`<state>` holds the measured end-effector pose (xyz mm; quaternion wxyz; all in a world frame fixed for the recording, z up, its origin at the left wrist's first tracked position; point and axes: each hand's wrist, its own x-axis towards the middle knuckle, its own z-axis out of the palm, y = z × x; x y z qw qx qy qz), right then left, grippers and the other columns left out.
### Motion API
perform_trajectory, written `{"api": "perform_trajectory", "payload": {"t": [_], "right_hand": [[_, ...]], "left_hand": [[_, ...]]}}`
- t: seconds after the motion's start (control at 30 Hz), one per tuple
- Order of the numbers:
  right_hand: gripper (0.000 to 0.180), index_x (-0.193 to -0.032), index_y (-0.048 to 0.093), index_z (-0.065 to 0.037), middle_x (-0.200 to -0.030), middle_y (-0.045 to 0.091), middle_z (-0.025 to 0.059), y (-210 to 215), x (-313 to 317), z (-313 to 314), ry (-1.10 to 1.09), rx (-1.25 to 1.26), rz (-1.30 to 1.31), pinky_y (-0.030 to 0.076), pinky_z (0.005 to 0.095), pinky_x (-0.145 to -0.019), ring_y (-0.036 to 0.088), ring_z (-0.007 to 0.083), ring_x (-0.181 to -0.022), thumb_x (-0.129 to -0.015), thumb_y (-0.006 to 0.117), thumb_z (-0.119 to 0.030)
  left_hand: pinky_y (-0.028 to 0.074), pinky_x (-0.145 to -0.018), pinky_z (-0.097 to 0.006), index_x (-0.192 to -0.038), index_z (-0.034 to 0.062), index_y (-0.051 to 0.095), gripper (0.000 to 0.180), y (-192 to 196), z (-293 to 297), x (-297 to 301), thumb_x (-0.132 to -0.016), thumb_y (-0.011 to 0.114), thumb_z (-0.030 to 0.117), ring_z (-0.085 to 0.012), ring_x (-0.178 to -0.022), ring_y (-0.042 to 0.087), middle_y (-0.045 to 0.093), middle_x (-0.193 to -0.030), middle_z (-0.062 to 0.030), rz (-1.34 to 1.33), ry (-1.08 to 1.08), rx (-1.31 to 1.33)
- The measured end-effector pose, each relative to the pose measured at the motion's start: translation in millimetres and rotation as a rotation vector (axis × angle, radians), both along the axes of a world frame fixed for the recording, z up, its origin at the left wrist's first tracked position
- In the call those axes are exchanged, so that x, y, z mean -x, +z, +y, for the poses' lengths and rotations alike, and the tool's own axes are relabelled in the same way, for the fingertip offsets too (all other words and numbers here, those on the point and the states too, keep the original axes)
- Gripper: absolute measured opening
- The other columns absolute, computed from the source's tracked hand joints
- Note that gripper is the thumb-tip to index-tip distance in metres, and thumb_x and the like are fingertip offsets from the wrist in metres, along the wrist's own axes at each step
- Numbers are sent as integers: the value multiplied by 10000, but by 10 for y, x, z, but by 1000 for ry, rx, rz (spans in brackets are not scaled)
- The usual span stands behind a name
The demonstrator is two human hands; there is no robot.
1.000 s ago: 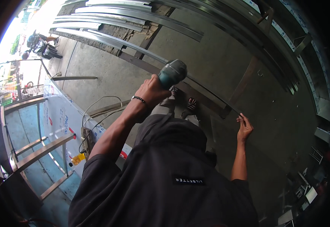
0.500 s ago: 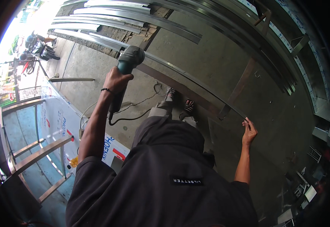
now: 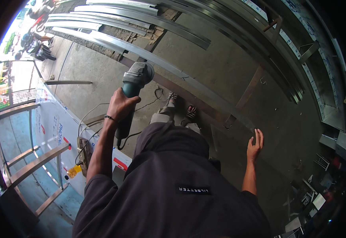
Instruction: The person receives an angle grinder, touches a metal strip by hand, and grinds the metal strip using the angle grinder.
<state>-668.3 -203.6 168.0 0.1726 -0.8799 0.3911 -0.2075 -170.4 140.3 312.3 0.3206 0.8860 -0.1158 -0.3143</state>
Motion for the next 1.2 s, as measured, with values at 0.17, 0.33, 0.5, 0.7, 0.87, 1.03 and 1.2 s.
{"api": "perform_trajectory", "payload": {"t": [0.17,0.33,0.5,0.7,0.87,1.03,1.2], "right_hand": [[236,-1144,735,-74,-1132,702,77,533,-1042,237,146,207,-16,471,442,-968,662,291,-1077,-911,716,-39],[428,-1185,704,-82,-1140,673,58,337,-2371,593,411,61,-17,461,440,-959,628,261,-1113,-817,859,-235],[372,-1132,699,-80,-1124,665,44,173,-2792,647,460,63,83,462,427,-907,626,242,-1096,-820,845,-219],[128,-956,736,-73,-964,686,37,-14,-2831,600,482,127,-28,467,407,-854,671,232,-969,-838,785,-78],[83,-906,743,-75,-897,681,35,97,-2668,522,498,3,-70,464,393,-835,677,232,-916,-836,773,-43],[82,-889,741,-74,-877,687,31,139,-2407,469,478,-19,-65,463,388,-838,678,230,-896,-826,784,-42],[88,-875,739,-70,-861,693,27,142,-2323,440,467,-29,-82,463,382,-828,676,225,-874,-814,796,-41]], "left_hand": [[573,-699,-401,-1017,-119,611,528,-21,-6,65,-726,798,280,-262,-731,716,693,-791,-187,-21,40,-33],[578,-715,-422,-1043,-119,593,552,-86,-198,80,-734,797,289,-300,-751,724,698,-832,-228,-33,-34,-65],[575,-756,-452,-1042,-123,566,556,-57,-311,188,-756,783,302,-370,-817,735,692,-877,-299,-67,-93,-83],[558,-802,-478,-1081,-110,578,576,-39,-437,311,-734,792,297,-402,-858,720,693,-916,-296,-82,-152,-135],[547,-838,-526,-1114,-97,515,593,160,-589,505,-776,786,308,-485,-937,698,684,-943,-348,-52,-271,-180],[565,-843,-528,-1087,-104,473,594,214,-809,655,-786,783,304,-498,-942,699,691,-938,-355,-56,-425,-188],[563,-869,-520,-1090,-98,476,582,48,-870,717,-788,778,297,-484,-986,693,691,-979,-345,-11,-462,-201]]}}
